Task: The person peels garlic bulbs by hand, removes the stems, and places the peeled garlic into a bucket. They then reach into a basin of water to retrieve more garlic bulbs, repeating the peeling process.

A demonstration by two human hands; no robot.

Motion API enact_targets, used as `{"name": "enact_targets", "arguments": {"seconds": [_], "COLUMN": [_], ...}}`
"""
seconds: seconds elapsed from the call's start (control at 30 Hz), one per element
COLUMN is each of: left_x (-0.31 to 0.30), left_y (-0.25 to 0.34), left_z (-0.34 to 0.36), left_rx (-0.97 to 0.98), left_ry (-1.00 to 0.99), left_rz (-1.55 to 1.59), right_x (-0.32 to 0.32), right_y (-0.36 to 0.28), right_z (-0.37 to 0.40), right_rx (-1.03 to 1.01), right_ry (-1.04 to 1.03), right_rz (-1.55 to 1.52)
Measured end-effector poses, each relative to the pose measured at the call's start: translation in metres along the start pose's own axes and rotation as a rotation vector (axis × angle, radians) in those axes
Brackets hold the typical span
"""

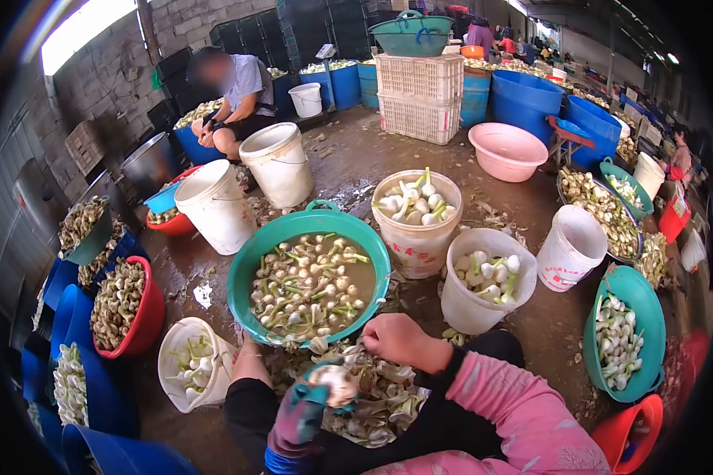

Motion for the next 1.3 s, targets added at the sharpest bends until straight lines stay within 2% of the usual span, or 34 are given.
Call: {"name": "enact_targets", "arguments": {"seconds": [0.07,0.1,0.17,0.2,0.23,0.3,0.37,0.43,0.47,0.5,0.53,0.57,0.63,0.7,0.73,0.77,0.83,0.9,0.93,0.97,1.03,1.07,1.1,1.17,1.23,1.3], "left_x": [-0.002,-0.008,-0.019,-0.02,-0.02,-0.005,0.005,0.009,0.008,0.009,0.007,0.005,0.007,0.013,0.018,0.021,0.02,0.024,0.024,0.024,0.024,0.023,0.016,0.003,0.002,0.002], "left_y": [0.007,0.01,0.004,0.005,0.008,0.008,0.014,0.018,0.02,0.019,0.011,0.003,0.005,0.016,0.021,0.022,0.012,0.001,-0.003,-0.004,-0.008,-0.007,-0.009,-0.012,-0.005,0.002], "left_z": [0.006,0.006,0.009,0.007,0.005,0.002,0.0,0.001,0.002,0.002,0.001,0.0,-0.003,0.001,-0.001,-0.003,-0.005,-0.014,-0.016,-0.016,-0.015,-0.012,-0.011,-0.009,-0.004,-0.004], "left_rx": [-0.03,0.0,-0.015,-0.044,-0.076,-0.054,0.083,-0.046,-0.087,-0.128,-0.027,-0.029,0.099,0.053,0.054,0.055,0.042,0.138,0.153,0.152,0.066,0.063,0.057,0.133,0.173,0.233], "left_ry": [-0.039,-0.086,-0.035,-0.103,-0.163,-0.046,-0.057,0.098,0.091,0.073,0.068,0.066,0.102,0.062,0.12,0.172,0.174,0.15,0.205,0.208,0.235,0.25,0.247,0.147,0.166,0.099], "left_rz": [0.307,0.333,0.355,0.336,0.319,0.354,0.165,-0.116,-0.192,-0.264,-0.363,-0.355,-0.625,-0.584,-0.317,-0.05,-0.003,-0.346,-0.285,-0.283,0.034,-0.046,-0.045,-0.404,-0.479,-0.826], "right_x": [0.003,0.004,0.006,-0.003,-0.016,-0.03,-0.023,-0.02,-0.022,-0.022,-0.022,-0.022,-0.018,-0.016,-0.008,-0.004,0.009,0.019,0.021,0.015,-0.003,-0.009,-0.012,-0.016,-0.013,-0.012], "right_y": [0.016,0.013,-0.003,-0.028,-0.045,-0.067,-0.055,-0.057,-0.066,-0.072,-0.08,-0.084,-0.072,-0.067,-0.063,-0.059,-0.05,-0.055,-0.061,-0.065,-0.073,-0.071,-0.068,-0.067,-0.069,-0.069], "right_z": [0.0,0.001,0.001,0.002,0.01,0.011,0.009,0.012,0.015,0.015,0.013,0.013,0.012,0.013,0.016,0.019,0.017,0.02,0.022,0.023,0.021,0.02,0.018,0.018,0.02,0.023], "right_rx": [0.336,0.337,0.103,-0.112,-0.112,-0.054,-0.058,0.082,0.089,0.092,-0.067,-0.222,-0.263,-0.264,0.033,0.169,0.248,0.246,0.272,0.273,0.237,0.084,0.091,-0.241,-0.272,-0.313], "right_ry": [-0.307,-0.294,0.034,0.286,0.27,0.115,0.052,0.008,-0.009,-0.021,0.022,0.067,0.002,-0.067,-0.107,-0.056,-0.019,0.055,0.076,0.072,-0.018,0.007,0.008,-0.032,0.008,-0.069], "right_rz": [0.341,0.342,-0.046,-0.196,-0.199,-0.402,-0.496,-0.723,-0.8,-0.799,-0.598,-0.396,-0.432,-0.429,-0.731,-0.897,-1.327,-1.346,-1.432,-1.431,-0.915,-0.603,-0.605,-0.155,-0.17,-0.057]}}
Point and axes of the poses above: each hand's wrist, its own z-axis away from the middle knuckle, its own x-axis out of the palm, y = z × x, the point moved 1 cm from there along -z, towards the middle knuckle, and after that the axes turned 7 degrees about -z, right-handed, at the moved point
